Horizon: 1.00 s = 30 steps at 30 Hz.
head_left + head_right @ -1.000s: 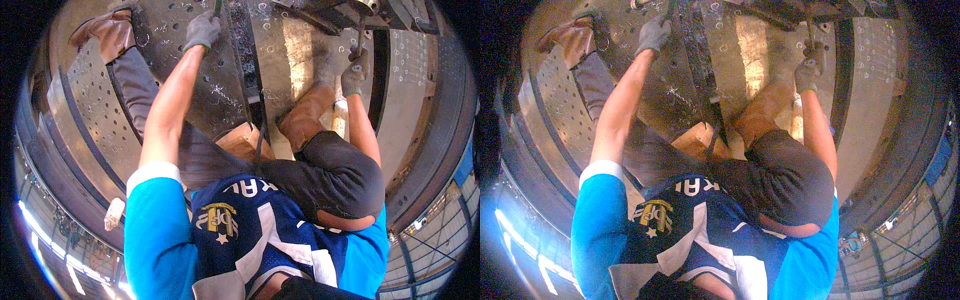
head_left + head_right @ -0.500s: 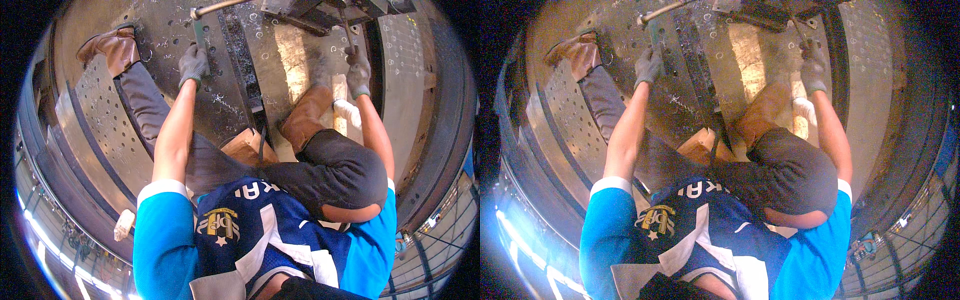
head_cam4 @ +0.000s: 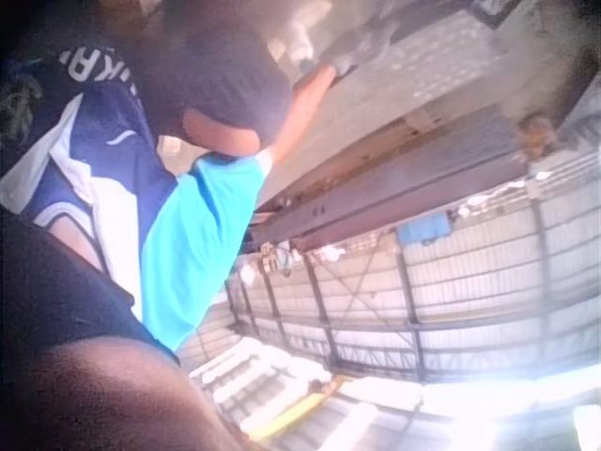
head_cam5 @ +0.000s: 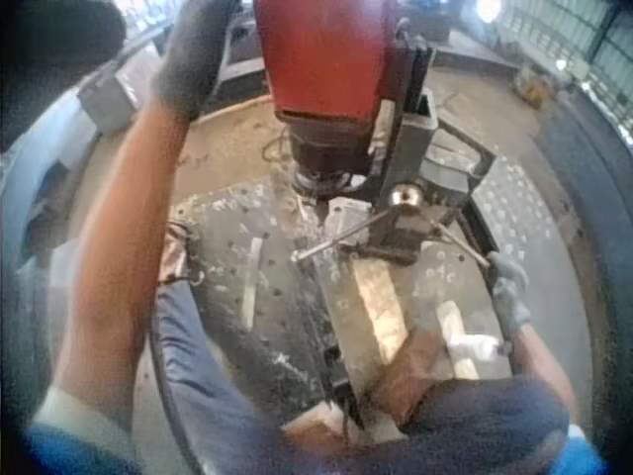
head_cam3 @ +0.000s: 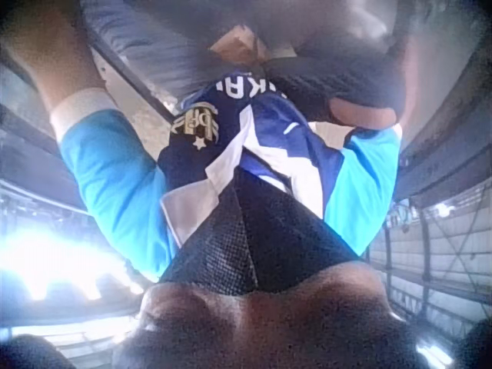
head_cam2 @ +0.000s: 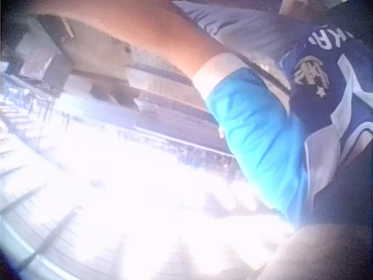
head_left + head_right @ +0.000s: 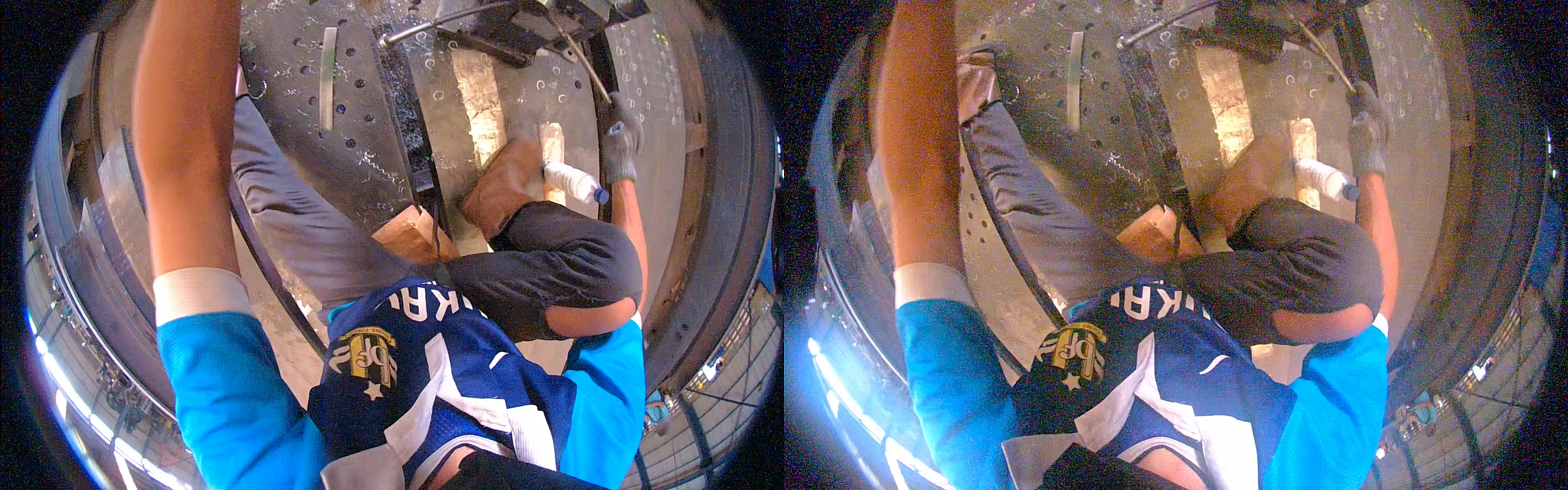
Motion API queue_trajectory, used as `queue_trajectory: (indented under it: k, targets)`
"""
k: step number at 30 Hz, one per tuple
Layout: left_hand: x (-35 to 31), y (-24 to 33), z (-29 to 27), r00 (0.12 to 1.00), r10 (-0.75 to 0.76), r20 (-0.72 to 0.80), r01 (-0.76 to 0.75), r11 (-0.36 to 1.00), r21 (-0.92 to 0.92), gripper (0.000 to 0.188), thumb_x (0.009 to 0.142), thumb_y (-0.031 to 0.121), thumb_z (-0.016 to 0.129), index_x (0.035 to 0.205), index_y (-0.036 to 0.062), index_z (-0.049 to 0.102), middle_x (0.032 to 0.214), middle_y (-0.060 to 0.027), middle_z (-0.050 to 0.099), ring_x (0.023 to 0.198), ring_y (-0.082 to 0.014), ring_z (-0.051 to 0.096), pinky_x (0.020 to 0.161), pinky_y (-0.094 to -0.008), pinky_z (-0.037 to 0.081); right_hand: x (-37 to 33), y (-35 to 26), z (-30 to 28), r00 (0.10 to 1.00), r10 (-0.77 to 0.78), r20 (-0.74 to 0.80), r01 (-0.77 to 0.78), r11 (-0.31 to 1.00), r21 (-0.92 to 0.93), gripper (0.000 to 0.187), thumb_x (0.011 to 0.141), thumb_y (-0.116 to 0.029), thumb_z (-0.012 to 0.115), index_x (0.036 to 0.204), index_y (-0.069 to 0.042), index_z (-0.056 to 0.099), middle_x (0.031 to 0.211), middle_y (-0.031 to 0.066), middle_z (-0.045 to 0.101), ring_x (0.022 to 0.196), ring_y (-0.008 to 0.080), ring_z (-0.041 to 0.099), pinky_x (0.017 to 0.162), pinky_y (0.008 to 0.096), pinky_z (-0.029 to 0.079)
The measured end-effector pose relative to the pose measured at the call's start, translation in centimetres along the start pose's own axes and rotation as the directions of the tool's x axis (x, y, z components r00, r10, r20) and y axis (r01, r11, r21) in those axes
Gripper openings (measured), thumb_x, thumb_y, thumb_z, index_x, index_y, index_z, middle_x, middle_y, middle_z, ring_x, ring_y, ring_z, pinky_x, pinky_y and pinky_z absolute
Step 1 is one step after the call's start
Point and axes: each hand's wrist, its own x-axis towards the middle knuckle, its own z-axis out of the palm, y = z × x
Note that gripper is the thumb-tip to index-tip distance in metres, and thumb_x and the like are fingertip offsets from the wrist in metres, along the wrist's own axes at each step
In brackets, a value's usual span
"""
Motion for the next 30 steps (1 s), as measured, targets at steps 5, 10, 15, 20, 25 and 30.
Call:
queue_trajectory:
  k: [5, 10, 15, 20, 25, 30]
  targets:
    - [-6.9, 7.6, -1.2, 0.882, -0.118, 0.456, 0.127, 0.992, 0.01, 0.047, 0.099, 0.033, 0.061, 0.134, 0.0022, 0.058, 0.123, -0.0236, 0.068, 0.115, -0.0406, 0.065, 0.101, -0.0471, 0.05, -3.3, -2.0, -3.1, 0.992, 0.078, 0.099, -0.062, 0.986, -0.154, 0.031, 0.1, -0.014, 0.056, 0.127, -0.011, 0.071, 0.1, 0.0148, 0.077, 0.09, 0.0282, 0.072, 0.078, 0.0409, 0.054]
    - [-8.2, 7.3, -2.2, 0.857, -0.154, 0.492, 0.165, 0.986, 0.022, 0.048, 0.098, 0.033, 0.061, 0.135, 0.0025, 0.057, 0.122, -0.0238, 0.068, 0.114, -0.0408, 0.065, 0.1, -0.0474, 0.051, 2.2, 3.2, -4.9, 0.969, 0.048, 0.244, 0.068, 0.893, -0.444, 0.039, 0.097, -0.012, 0.049, 0.129, -0.005, 0.07, 0.107, 0.0212, 0.074, 0.097, 0.0303, 0.073, 0.086, 0.0393, 0.055]
    - [-8.0, 8.2, -2.2, 0.865, -0.136, 0.484, 0.161, 0.987, -0.01, 0.048, 0.098, 0.033, 0.062, 0.135, 0.0028, 0.056, 0.121, -0.0239, 0.068, 0.114, -0.0411, 0.066, 0.099, -0.0476, 0.051, 10.1, 7.4, -7.7, 0.983, 0.042, 0.177, 0.003, 0.968, -0.252, 0.047, 0.092, 0.001, 0.045, 0.13, -0.007, 0.07, 0.117, 0.012, 0.077, 0.108, 0.0223, 0.073, 0.097, 0.0343, 0.053]
    - [-6.9, 9.5, -2.4, 0.876, -0.102, 0.472, 0.138, 0.989, -0.043, 0.049, 0.097, 0.032, 0.063, 0.136, 0.0031, 0.055, 0.121, -0.0241, 0.068, 0.113, -0.0413, 0.066, 0.099, -0.0479, 0.051, 7.1, 4.3, -9.0, 0.994, -0.082, 0.072, 0.104, 0.91, -0.4, 0.047, 0.09, -0.002, 0.046, 0.128, -0.01, 0.072, 0.114, 0.0138, 0.077, 0.11, 0.0231, 0.073, 0.097, 0.0361, 0.053]
    - [-6.0, 10.5, -2.4, 0.875, -0.063, 0.481, 0.105, 0.993, -0.061, 0.05, 0.097, 0.032, 0.063, 0.136, 0.0034, 0.054, 0.12, -0.0243, 0.068, 0.113, -0.0415, 0.066, 0.098, -0.0481, 0.051, -1.1, -1.9, -9.2, 0.987, 0.111, 0.112, -0.042, 0.87, -0.491, 0.032, 0.096, -0.017, 0.054, 0.12, -0.011, 0.076, 0.107, 0.0163, 0.075, 0.096, 0.0322, 0.072, 0.085, 0.0436, 0.054]
    - [-5.6, 11.0, -1.7, 0.866, -0.025, 0.5, 0.077, 0.994, -0.083, 0.051, 0.096, 0.032, 0.064, 0.137, 0.0037, 0.053, 0.119, -0.0245, 0.068, 0.112, -0.0418, 0.066, 0.097, -0.0484, 0.052, -0.3, 0.2, -9.0, 0.982, -0.183, 0.052, 0.185, 0.85, -0.493, 0.033, 0.096, -0.015, 0.056, 0.125, -0.013, 0.073, 0.109, 0.0176, 0.074, 0.099, 0.033, 0.072, 0.087, 0.0455, 0.054]
